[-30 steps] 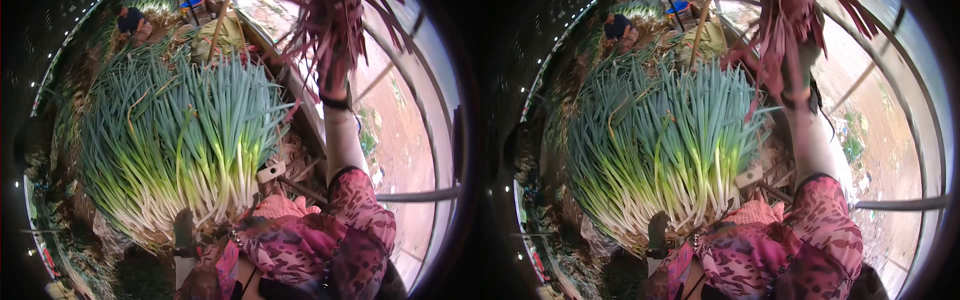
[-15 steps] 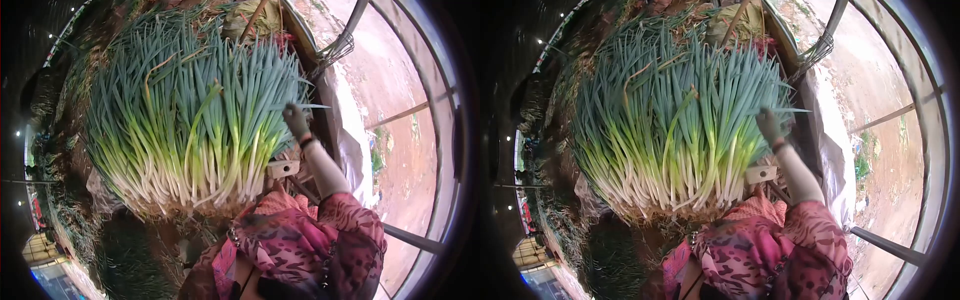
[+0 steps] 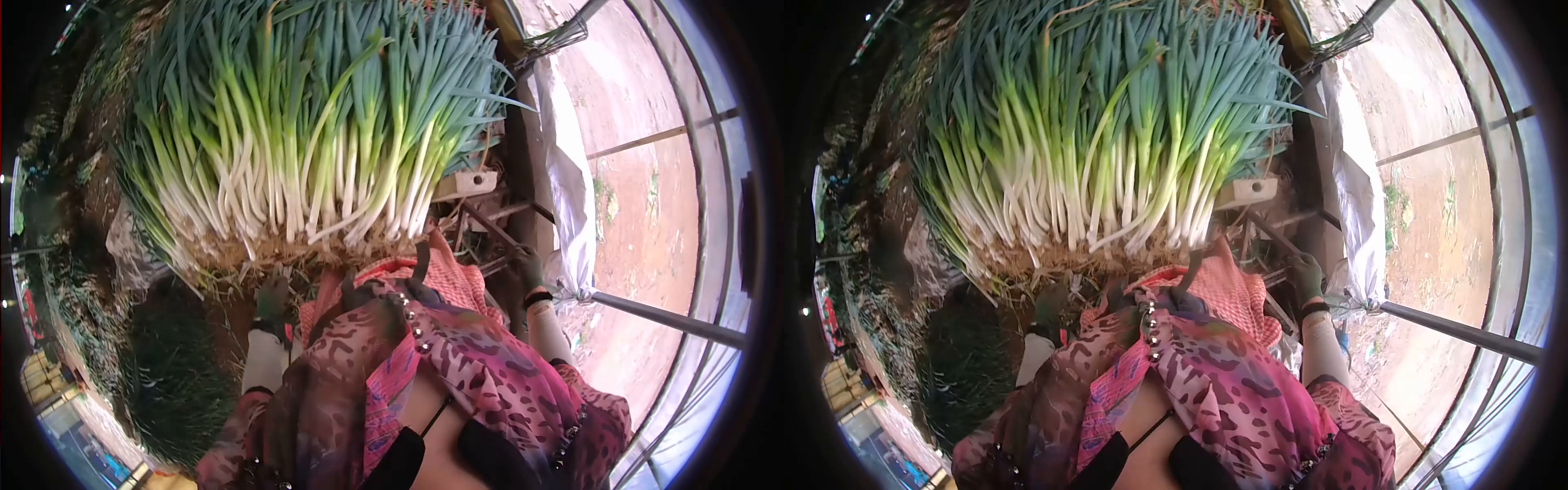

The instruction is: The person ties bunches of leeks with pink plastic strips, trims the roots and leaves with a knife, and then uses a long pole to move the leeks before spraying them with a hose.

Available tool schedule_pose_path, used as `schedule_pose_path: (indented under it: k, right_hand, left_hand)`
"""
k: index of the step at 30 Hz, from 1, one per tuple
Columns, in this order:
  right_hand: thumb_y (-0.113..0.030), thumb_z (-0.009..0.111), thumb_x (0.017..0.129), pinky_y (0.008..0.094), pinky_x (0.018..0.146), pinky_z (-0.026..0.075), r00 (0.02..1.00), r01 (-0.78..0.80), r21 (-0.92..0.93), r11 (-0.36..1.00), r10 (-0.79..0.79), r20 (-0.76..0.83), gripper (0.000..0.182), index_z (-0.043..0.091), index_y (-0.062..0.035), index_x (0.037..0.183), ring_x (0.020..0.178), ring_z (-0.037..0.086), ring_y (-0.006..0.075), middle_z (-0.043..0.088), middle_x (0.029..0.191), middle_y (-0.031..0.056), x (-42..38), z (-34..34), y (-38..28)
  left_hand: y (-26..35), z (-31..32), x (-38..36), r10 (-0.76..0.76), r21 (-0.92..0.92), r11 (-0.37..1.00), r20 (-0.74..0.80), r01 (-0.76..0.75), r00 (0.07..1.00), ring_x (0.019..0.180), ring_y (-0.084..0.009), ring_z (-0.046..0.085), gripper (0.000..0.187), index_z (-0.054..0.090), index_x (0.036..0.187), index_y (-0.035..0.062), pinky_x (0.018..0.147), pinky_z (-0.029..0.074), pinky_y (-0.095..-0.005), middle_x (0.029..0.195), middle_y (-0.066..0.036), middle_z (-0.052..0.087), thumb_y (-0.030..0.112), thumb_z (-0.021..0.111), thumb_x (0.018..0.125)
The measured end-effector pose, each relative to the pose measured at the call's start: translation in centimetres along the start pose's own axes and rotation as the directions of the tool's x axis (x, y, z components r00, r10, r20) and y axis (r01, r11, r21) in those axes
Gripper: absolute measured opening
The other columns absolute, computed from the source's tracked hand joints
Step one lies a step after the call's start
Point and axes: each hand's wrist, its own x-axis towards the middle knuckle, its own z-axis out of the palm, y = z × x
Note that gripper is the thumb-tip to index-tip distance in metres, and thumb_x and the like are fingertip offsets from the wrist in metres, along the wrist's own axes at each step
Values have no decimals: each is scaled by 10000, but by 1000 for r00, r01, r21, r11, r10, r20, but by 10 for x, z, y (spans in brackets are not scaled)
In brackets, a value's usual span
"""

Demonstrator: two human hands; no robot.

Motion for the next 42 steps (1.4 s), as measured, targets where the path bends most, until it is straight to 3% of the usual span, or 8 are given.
schedule_pose_path:
  k: [7,14,17,23,28,30,39,42]
  right_hand:
    - [-99,628,667,332,716,488,563,822,-536,195,-429,707,180,636,-83,846,803,599,200,617,801,50,-64,43,38]
    - [-26,561,832,242,679,497,638,-252,-43,967,199,744,173,620,-41,994,776,604,116,619,840,6,10,61,42]
    - [-67,571,791,312,612,519,257,961,-242,132,-109,960,225,625,-78,1009,698,620,190,629,791,42,81,60,-26]
    - [-141,577,765,391,626,524,636,759,-627,-175,-6,772,291,632,-145,1051,733,635,289,637,810,111,164,82,-51]
    - [-176,590,739,368,730,507,234,941,-254,-225,-111,966,223,640,-108,945,832,629,265,643,856,93,151,111,17]
    - [-199,577,739,344,799,474,89,962,-33,-270,196,977,224,627,-93,930,880,612,224,634,926,71,145,115,60]
    - [-86,584,713,397,697,502,583,676,-677,-290,-352,733,111,646,-120,798,798,615,244,627,816,74,127,81,10]
    - [-76,594,734,362,688,509,808,573,-757,314,-370,458,88,640,-70,809,762,621,249,626,794,110,163,46,-7]
  left_hand:
    - [-192,21,20,39,-359,932,-28,-46,999,683,-127,576,239,628,1065,82,585,460,-276,873,-8,644,208,563,873]
    - [-266,102,-143,165,327,940,-191,-96,968,657,-225,633,130,647,836,86,571,488,-367,729,-97,646,164,551,793]
    - [-233,134,-232,-74,290,950,-150,115,986,665,-275,640,96,631,786,89,573,492,-398,713,-114,637,155,573,749]
    - [-242,231,-338,22,510,860,-52,7,998,708,-289,634,103,619,821,54,610,497,-382,753,-123,635,105,548,765]
    - [-251,248,-367,207,494,858,-77,-143,975,732,-266,621,122,630,819,35,653,496,-356,781,-150,629,81,517,806]
    - [-233,236,-364,-302,-345,909,-160,234,940,674,-219,597,143,613,835,8,618,489,-337,756,-118,619,96,501,858]
    - [-228,142,-333,-413,-646,723,-122,243,903,633,-143,566,144,602,868,24,556,466,-289,734,-54,596,134,508,874]
    - [-259,105,-315,-142,-402,911,-86,96,986,616,-119,551,129,594,903,38,541,458,-268,706,-29,572,129,508,872]
